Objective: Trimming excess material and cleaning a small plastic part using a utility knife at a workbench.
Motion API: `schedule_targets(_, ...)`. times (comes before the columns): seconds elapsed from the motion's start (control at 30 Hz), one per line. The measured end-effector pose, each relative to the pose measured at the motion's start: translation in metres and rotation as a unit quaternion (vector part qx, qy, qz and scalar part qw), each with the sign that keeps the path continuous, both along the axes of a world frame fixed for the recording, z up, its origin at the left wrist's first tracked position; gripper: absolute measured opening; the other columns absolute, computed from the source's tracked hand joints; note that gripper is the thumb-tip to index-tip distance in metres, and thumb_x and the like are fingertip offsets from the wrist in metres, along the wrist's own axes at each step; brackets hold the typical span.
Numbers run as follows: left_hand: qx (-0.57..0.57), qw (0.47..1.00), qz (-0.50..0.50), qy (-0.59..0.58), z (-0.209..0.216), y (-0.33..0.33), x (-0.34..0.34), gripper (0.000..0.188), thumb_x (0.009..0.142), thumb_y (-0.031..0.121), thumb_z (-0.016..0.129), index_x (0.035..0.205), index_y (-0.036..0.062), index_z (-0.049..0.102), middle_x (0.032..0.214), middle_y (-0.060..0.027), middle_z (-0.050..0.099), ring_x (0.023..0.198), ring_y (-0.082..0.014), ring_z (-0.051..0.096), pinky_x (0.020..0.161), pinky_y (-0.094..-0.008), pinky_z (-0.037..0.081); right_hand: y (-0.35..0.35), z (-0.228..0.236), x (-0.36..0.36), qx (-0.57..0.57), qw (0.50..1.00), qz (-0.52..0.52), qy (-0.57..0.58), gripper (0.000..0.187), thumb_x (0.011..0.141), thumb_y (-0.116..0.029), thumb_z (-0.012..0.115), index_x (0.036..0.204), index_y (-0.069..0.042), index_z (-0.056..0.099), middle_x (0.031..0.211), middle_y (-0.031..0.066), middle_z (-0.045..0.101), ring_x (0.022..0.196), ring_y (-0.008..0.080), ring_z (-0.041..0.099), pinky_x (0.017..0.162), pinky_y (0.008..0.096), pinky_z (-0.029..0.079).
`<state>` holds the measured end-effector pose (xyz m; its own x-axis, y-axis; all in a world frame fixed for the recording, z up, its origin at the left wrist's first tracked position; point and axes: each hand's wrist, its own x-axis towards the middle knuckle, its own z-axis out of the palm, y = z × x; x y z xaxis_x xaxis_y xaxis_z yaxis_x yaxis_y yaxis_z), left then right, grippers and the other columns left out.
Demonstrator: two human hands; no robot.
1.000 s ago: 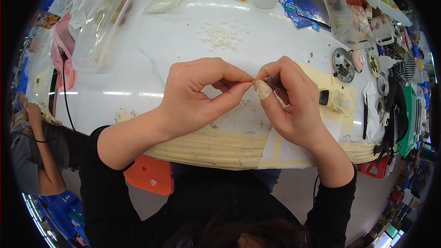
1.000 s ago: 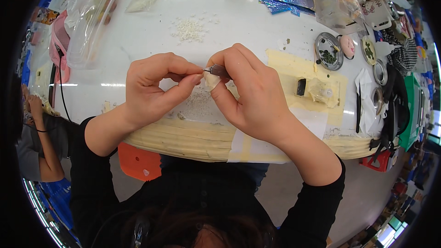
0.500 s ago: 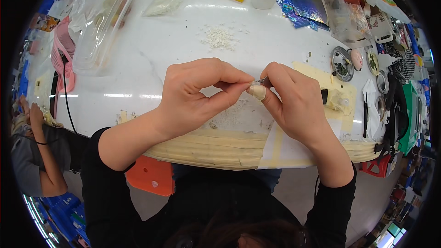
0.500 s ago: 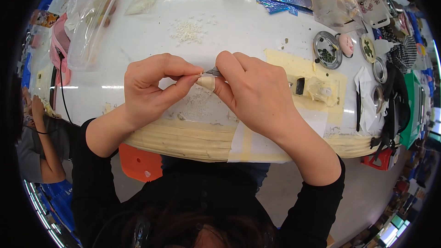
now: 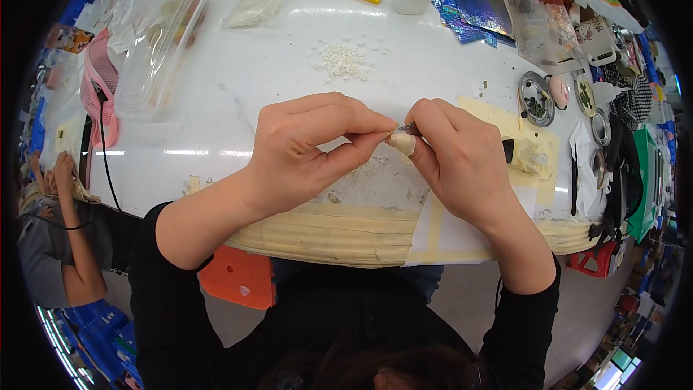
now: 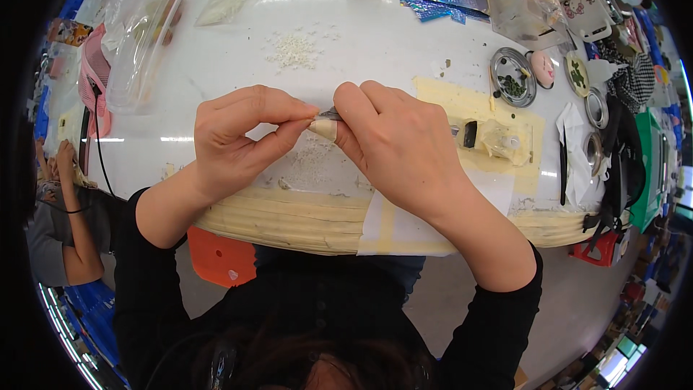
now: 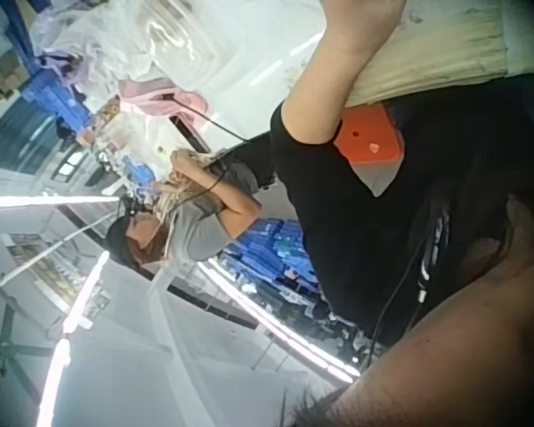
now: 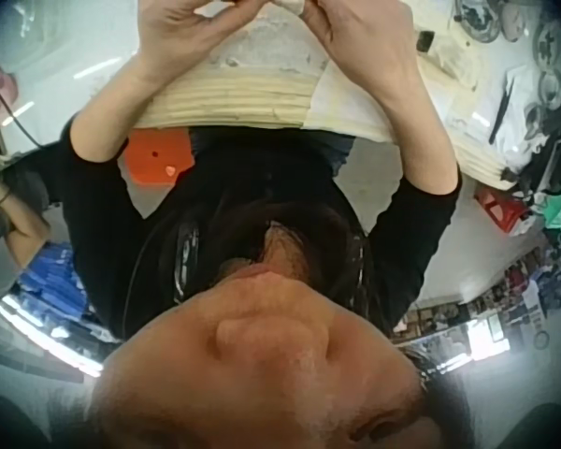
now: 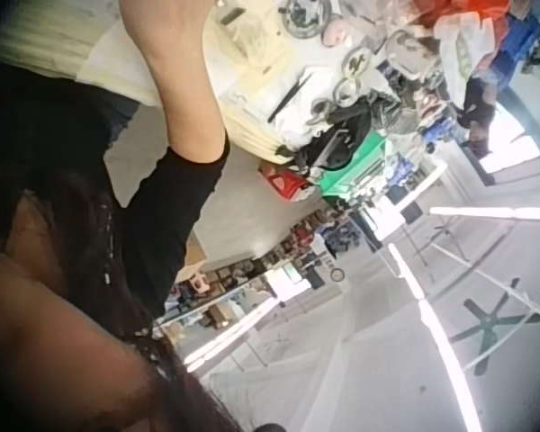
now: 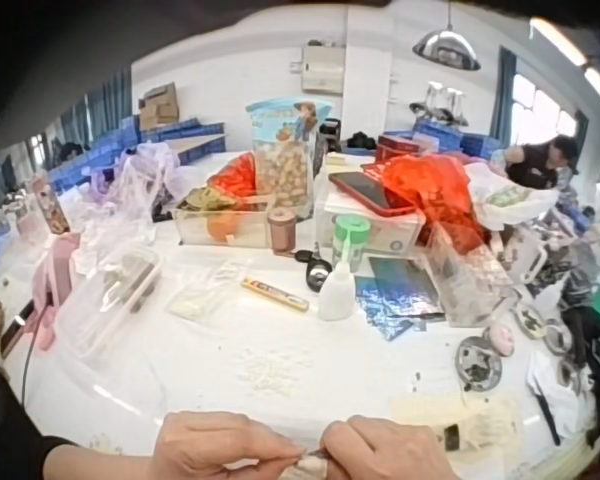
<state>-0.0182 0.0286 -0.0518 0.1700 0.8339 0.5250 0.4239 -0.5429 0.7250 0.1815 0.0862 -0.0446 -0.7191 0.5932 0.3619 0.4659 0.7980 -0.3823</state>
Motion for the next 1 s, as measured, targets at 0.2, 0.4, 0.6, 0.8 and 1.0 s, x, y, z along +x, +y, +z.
schedule_targets(0.2, 0.021, 0.999, 0.001, 0.036, 0.001, 0.0019, -0.0003, 0.019, 0.076, -0.01, 0.071, 0.093, -0.0006, 0.071, 0.079, -0.0092, 0.069, 0.067, -0.015, 0.066, 0.06, -0.0235, 0.052, -0.0013, 0.0019, 0.0014, -0.016, 1.0, -0.004, -0.018, 0.016, 0.081, -0.011, 0.066, 0.083, -0.008, 0.051, 0.068, 0.0055, 0.052, 0.061, 0.0254, 0.057, 0.049, 0.0366, 0.043)
schedule_targets(0.4, 0.043, 0.997, 0.005, 0.06, 0.0012, 0.0016, -0.0017, 0.019, 0.075, -0.01, 0.071, 0.092, -0.0007, 0.071, 0.077, -0.0093, 0.069, 0.065, -0.0147, 0.066, 0.058, -0.0234, 0.051, -0.0011, 0.0026, 0.0011, -0.003, 1.0, 0.001, -0.024, 0.015, 0.082, -0.014, 0.066, 0.082, -0.009, 0.052, 0.068, 0.0044, 0.053, 0.06, 0.0245, 0.059, 0.047, 0.0366, 0.043)
schedule_targets(0.6, 0.009, 0.999, 0.002, 0.045, 0.0014, 0.0014, -0.0016, 0.017, 0.076, -0.009, 0.071, 0.092, -0.0013, 0.071, 0.078, -0.0094, 0.069, 0.067, -0.0142, 0.066, 0.06, -0.023, 0.052, -0.0013, 0.0033, 0.0018, 0.01, 0.999, 0.004, -0.038, 0.016, 0.082, -0.015, 0.067, 0.081, -0.009, 0.052, 0.067, 0.0042, 0.053, 0.06, 0.024, 0.059, 0.047, 0.0365, 0.043)
schedule_targets(0.8, -0.38, 0.886, -0.022, -0.267, 0.0052, -0.0002, -0.0008, 0.009, 0.088, 0.005, 0.067, 0.094, -0.0019, 0.068, 0.083, -0.0086, 0.07, 0.073, -0.0127, 0.068, 0.067, -0.023, 0.055, 0.001, 0.001, 0.0024, 0.002, 1.0, -0.006, -0.021, 0.018, 0.081, -0.016, 0.067, 0.081, -0.009, 0.051, 0.066, 0.0036, 0.053, 0.059, 0.0231, 0.058, 0.046, 0.0354, 0.042)
schedule_targets(1.0, -0.449, 0.833, -0.042, -0.32, 0.0036, 0.0044, -0.007, 0.015, 0.091, 0.014, 0.066, 0.094, -0.0003, 0.068, 0.083, -0.0082, 0.07, 0.073, -0.0118, 0.067, 0.068, -0.0229, 0.054, 0.0013, 0.0008, 0.0023, -0.013, 1.0, -0.013, -0.02, 0.018, 0.081, -0.015, 0.067, 0.081, -0.009, 0.05, 0.065, 0.0033, 0.053, 0.058, 0.0226, 0.057, 0.046, 0.0351, 0.042)
